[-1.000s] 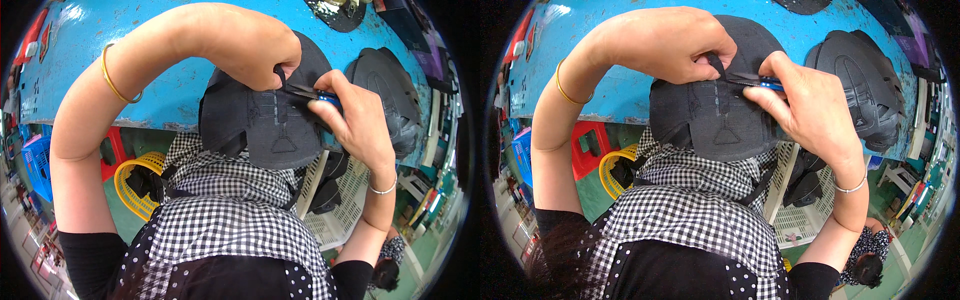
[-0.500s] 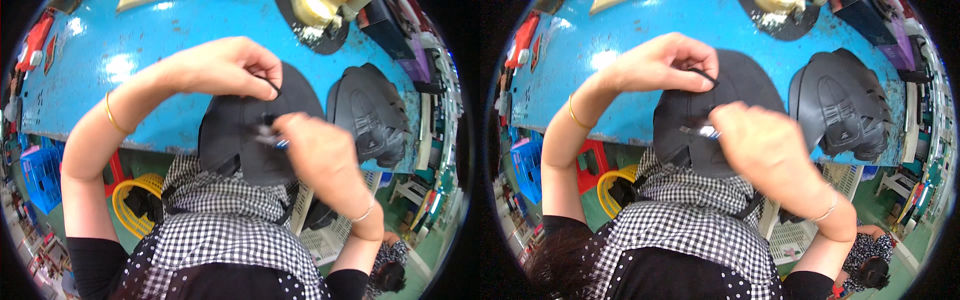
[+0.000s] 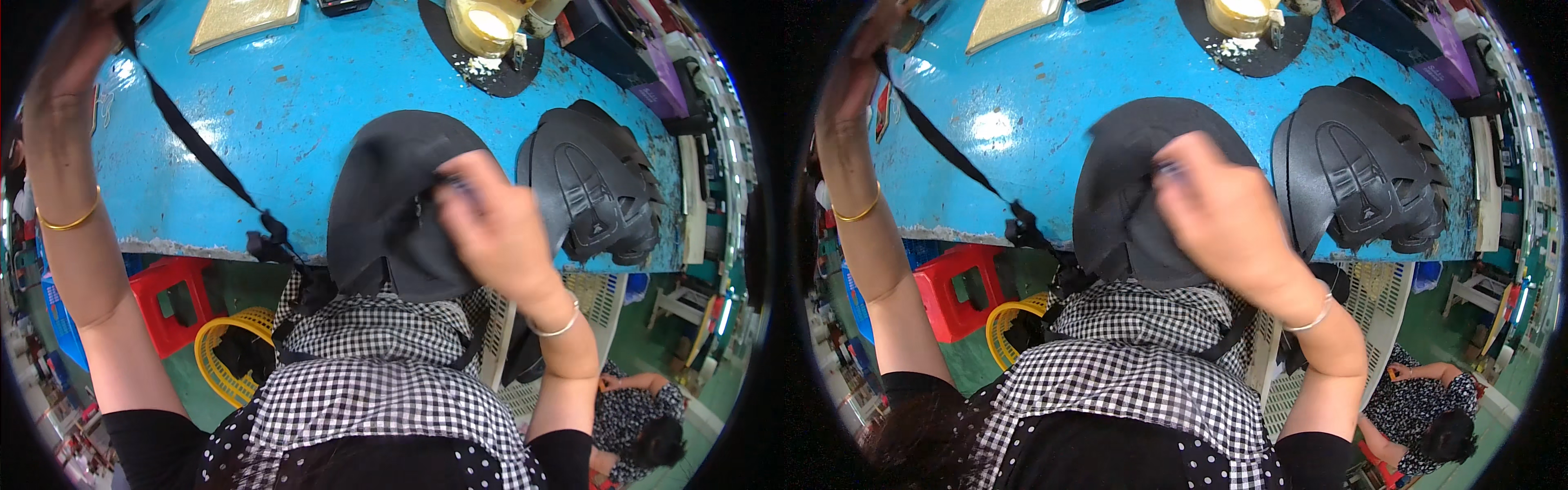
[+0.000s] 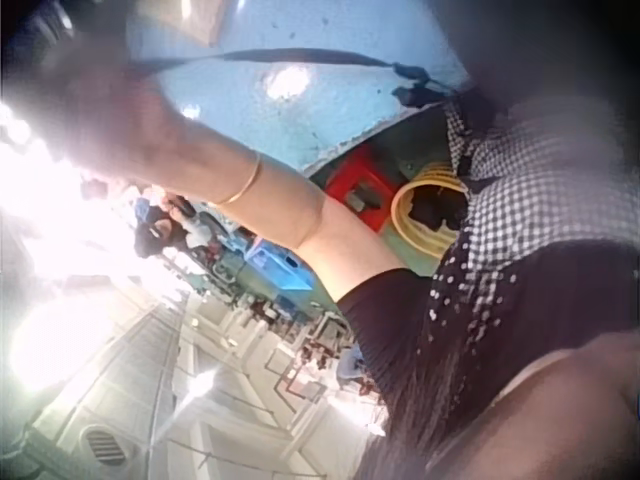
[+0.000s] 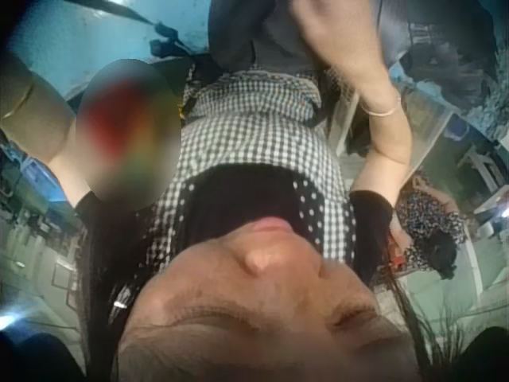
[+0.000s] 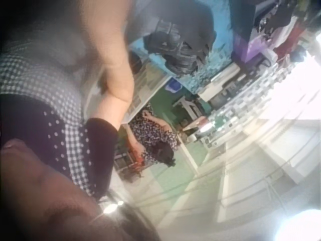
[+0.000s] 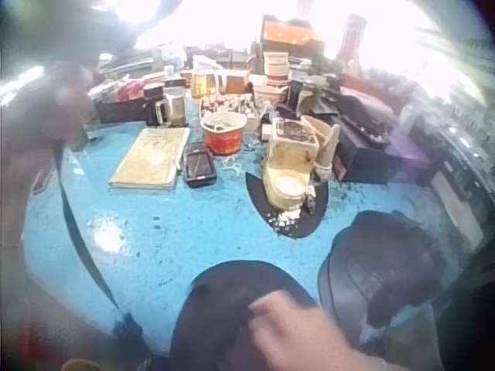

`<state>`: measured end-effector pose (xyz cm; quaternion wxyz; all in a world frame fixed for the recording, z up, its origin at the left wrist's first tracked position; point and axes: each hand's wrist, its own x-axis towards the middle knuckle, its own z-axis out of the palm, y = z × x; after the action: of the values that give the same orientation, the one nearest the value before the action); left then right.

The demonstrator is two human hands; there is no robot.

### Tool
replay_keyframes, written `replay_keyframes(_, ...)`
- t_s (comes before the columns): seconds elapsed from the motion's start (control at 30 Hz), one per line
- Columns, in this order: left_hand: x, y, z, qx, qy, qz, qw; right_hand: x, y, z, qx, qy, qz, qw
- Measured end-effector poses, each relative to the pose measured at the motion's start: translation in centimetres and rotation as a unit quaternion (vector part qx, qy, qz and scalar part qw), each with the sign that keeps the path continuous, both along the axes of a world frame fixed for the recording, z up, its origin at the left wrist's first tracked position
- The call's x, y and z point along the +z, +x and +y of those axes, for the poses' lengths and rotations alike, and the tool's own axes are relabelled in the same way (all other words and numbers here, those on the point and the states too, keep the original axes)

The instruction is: Trimming excess material and thread from black shoe upper components using small snips.

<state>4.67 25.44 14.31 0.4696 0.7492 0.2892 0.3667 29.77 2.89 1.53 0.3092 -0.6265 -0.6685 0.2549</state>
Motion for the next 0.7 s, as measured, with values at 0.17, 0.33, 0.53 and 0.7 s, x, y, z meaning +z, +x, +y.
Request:
replay_keyframes(0.17, -7.9, 4.4, -5.5, -0.256, -0.025, 0.123, 0.959, -1.8, 11.2, -7.3, -0.354, 0.109, 0.466, 0.803)
replay_keyframes(0.33, -11.3, 8.3, -7.9, -0.345, -0.123, 0.312, 0.877, -2.5, 18.9, -11.6, -0.427, 0.127, 0.329, 0.833)
replay_keyframes(0.53, -14.0, 9.7, -8.9, -0.4, -0.035, 0.28, 0.872, -1.6, 16.3, -11.3, -0.319, 0.11, 0.357, 0.871)
replay_keyframes(0.7, -14.3, 10.0, -9.3, -0.376, 0.049, 0.277, 0.883, -1.1, 9.1, -7.5, -0.094, 0.007, 0.152, 0.984)
